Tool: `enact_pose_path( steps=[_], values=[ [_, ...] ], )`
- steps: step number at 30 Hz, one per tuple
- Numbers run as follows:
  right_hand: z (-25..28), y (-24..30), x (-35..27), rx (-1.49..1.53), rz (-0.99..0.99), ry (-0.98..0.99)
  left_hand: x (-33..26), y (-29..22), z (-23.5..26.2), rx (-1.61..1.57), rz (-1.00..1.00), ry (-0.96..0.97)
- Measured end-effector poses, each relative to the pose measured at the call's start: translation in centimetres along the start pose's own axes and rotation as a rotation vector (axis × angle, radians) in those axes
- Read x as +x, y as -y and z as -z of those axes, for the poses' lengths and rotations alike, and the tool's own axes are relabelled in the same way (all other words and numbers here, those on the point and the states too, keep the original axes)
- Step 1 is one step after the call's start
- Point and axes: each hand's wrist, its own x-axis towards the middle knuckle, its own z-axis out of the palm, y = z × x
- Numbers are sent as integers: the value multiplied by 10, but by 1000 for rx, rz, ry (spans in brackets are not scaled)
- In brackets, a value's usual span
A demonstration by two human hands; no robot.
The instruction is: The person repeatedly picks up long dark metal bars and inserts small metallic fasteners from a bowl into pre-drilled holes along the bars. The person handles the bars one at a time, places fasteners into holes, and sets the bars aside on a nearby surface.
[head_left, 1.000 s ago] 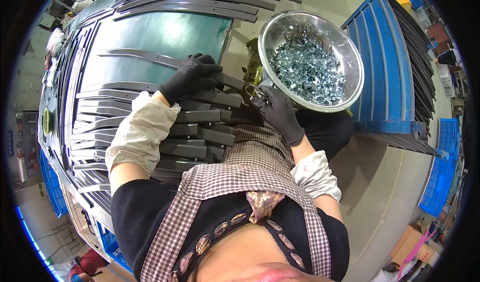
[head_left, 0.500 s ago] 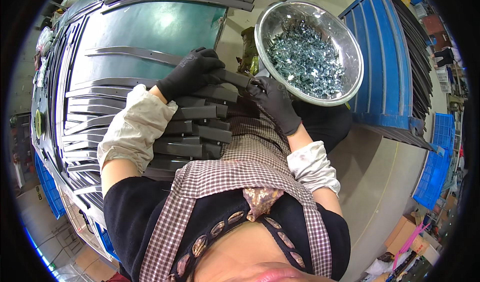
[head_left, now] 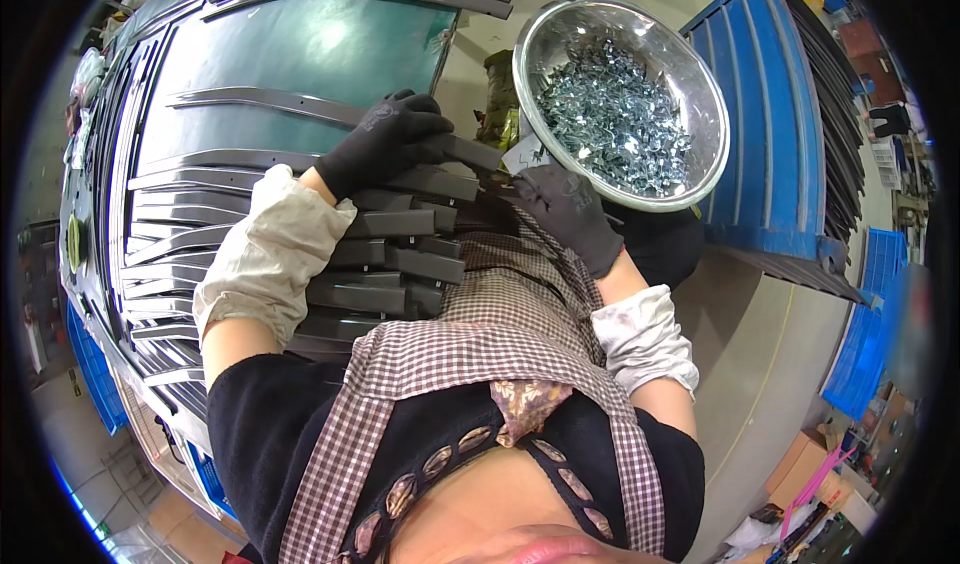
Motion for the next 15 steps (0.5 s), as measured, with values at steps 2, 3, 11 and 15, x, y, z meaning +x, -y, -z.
enact_pose_path(
  steps=[2, 3, 11, 15],
  values=[
    [-2, 7, 10, -102, 21, 1, 2, 2, -2, 34, -23, -33],
    [-4, 11, 16, -167, 53, -27, 2, 5, -4, 30, -30, -39],
    [29, -39, -14, -18, -33, 21, 0, 8, -9, 66, -194, -76],
    [55, -82, -17, -248, -133, -38, -2, 10, -12, 145, -214, -88]
  ],
)
